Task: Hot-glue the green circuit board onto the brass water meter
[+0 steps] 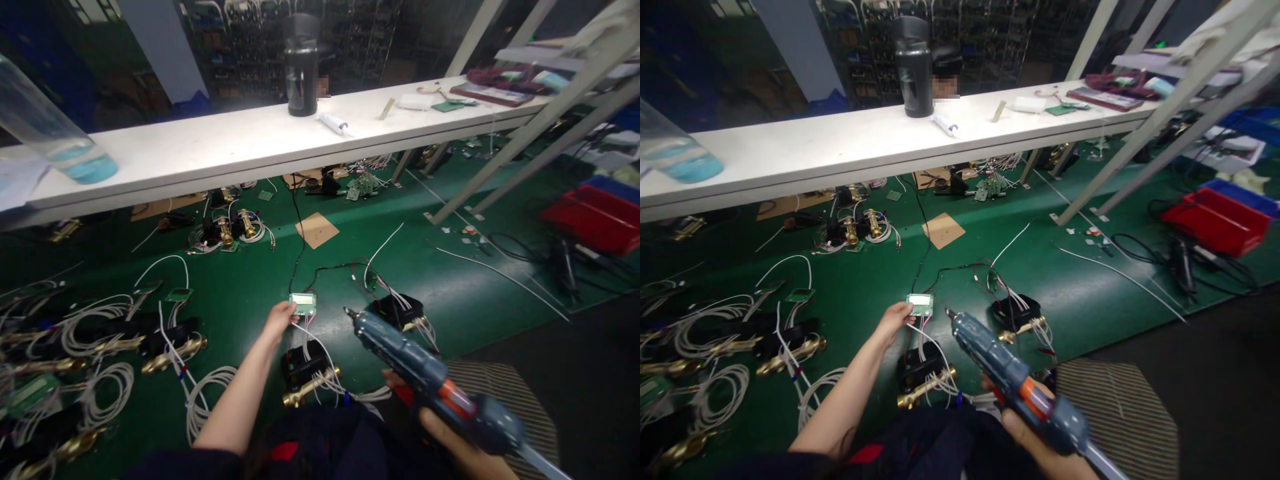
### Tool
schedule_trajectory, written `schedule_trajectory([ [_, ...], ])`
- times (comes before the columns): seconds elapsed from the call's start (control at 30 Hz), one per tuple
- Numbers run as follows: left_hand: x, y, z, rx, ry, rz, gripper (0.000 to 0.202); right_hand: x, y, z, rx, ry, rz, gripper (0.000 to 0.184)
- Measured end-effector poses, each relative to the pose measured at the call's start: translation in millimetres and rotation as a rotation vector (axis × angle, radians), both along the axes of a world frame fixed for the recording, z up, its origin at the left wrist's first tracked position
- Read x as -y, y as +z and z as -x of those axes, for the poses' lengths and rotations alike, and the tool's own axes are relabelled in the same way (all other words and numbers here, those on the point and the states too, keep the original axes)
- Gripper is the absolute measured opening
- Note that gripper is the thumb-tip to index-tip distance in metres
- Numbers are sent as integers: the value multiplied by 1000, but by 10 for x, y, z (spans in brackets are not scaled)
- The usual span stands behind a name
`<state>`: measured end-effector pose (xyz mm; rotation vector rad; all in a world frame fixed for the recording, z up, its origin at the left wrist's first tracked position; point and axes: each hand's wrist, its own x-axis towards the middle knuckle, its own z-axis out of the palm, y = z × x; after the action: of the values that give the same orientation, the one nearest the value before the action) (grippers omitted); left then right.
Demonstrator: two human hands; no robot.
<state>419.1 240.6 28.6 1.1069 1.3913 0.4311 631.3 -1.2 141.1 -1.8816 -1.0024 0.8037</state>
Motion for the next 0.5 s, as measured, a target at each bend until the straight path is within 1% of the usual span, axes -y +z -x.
schedule_trajectory([
  [0.1, 295, 175, 209, 126, 108, -7, 31, -38, -113, 202, -217, 114, 60, 50],
  [0.17, 489, 244, 278, 181, 181, -8, 42, -90, -174, 250, -342, 207, 128, 50],
  [0.2, 569, 268, 294, 202, 217, -9, 48, -118, -202, 252, -370, 262, 165, 49],
  [0.27, 687, 305, 302, 235, 280, -12, 56, -168, -259, 238, -356, 354, 231, 47],
  [0.33, 754, 340, 295, 255, 321, -15, 58, -201, -318, 227, -319, 371, 282, 50],
  [0.5, 806, 418, 271, 274, 345, -13, 54, -208, -454, 226, -247, 302, 378, 59],
])
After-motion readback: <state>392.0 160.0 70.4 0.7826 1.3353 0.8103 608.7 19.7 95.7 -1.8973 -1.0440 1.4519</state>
